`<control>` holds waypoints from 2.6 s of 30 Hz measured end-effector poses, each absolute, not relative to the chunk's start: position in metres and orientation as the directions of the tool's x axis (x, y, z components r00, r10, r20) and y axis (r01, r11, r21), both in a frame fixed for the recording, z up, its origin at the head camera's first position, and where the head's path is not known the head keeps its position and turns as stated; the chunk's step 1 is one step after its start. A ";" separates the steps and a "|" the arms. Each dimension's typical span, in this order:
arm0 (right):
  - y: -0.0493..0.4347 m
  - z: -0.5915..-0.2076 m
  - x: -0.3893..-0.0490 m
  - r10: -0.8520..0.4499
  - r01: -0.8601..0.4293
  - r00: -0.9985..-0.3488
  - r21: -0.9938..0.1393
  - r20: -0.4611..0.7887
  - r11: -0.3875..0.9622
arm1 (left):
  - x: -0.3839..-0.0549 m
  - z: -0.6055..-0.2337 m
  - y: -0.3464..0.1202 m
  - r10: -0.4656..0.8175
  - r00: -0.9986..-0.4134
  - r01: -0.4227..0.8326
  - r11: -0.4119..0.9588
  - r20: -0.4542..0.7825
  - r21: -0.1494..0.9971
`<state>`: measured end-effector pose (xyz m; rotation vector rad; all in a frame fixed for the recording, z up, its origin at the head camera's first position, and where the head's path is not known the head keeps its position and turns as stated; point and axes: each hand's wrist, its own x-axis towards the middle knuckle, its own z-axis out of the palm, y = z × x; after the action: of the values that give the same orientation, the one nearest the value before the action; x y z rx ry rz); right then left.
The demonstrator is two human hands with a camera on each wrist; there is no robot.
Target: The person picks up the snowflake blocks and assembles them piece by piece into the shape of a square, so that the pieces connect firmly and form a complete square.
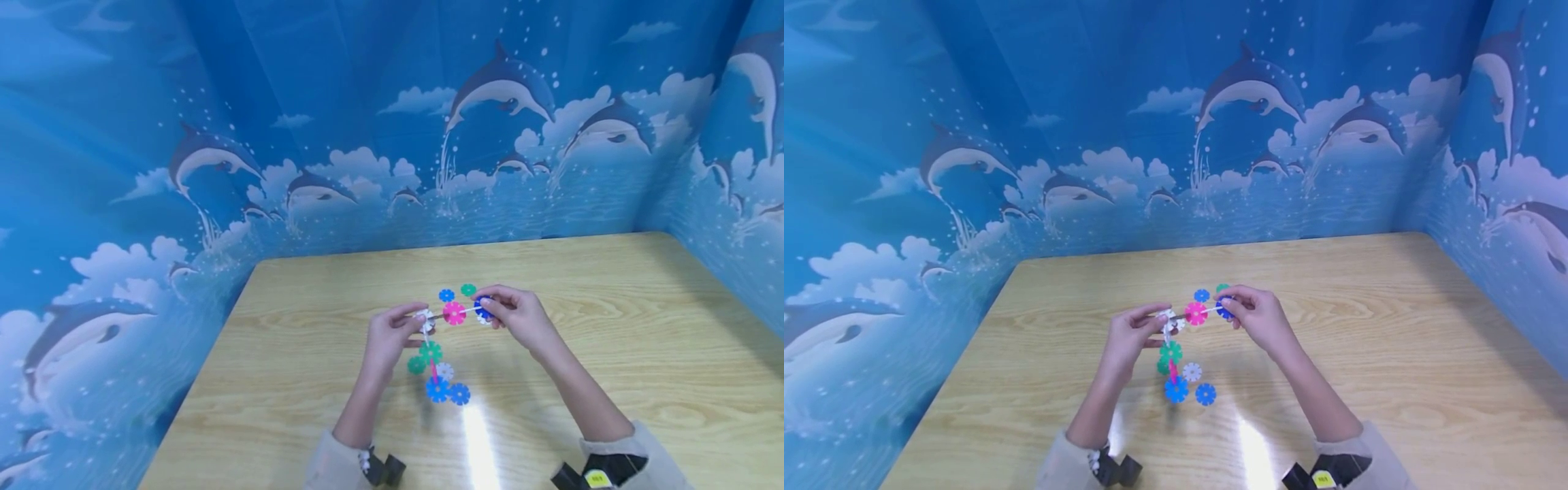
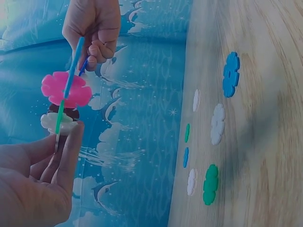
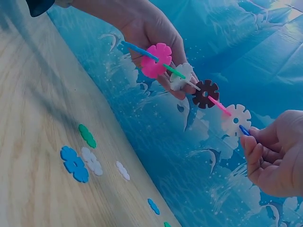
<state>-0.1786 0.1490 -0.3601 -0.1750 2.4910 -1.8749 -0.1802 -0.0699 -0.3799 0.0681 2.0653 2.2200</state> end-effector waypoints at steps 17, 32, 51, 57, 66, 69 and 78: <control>0.163 -0.357 -0.184 -0.156 -0.119 -0.985 -0.956 0.079 0.270 | -0.182 -0.383 -0.064 0.107 -0.992 -0.076 -0.145 -0.061 0.986; 0.126 -0.373 -0.170 -0.464 -0.283 -0.882 -0.881 0.083 0.378 | -0.181 -0.386 -0.061 -0.101 -0.993 0.093 -0.335 0.062 0.938; 0.129 -0.373 -0.171 -0.472 -0.265 -0.879 -0.889 0.065 0.372 | -0.190 -0.400 -0.063 -0.028 -0.988 0.152 -0.415 0.154 0.897; 0.134 -0.371 -0.173 -0.436 -0.220 -0.899 -0.908 0.046 0.357 | -0.182 -0.385 -0.062 -0.003 -0.997 0.075 -0.379 0.080 0.922; 0.146 -0.367 -0.177 -0.454 -0.208 -0.891 -0.906 0.019 0.369 | -0.184 -0.382 -0.066 0.003 -0.997 0.073 -0.211 0.075 0.975; 0.151 -0.365 -0.177 -0.505 -0.216 -0.863 -0.904 0.001 0.368 | -0.184 -0.381 -0.069 0.022 -0.995 0.089 -0.173 0.095 0.981; 0.157 -0.360 -0.174 -0.634 -0.261 -0.771 -0.882 -0.055 0.394 | -0.186 -0.384 -0.071 0.114 -0.986 0.102 -0.171 0.122 0.980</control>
<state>-0.1740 0.1572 -0.3601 -0.7726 2.2730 -1.3352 -0.1862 -0.0709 -0.3838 0.2624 2.0173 2.3833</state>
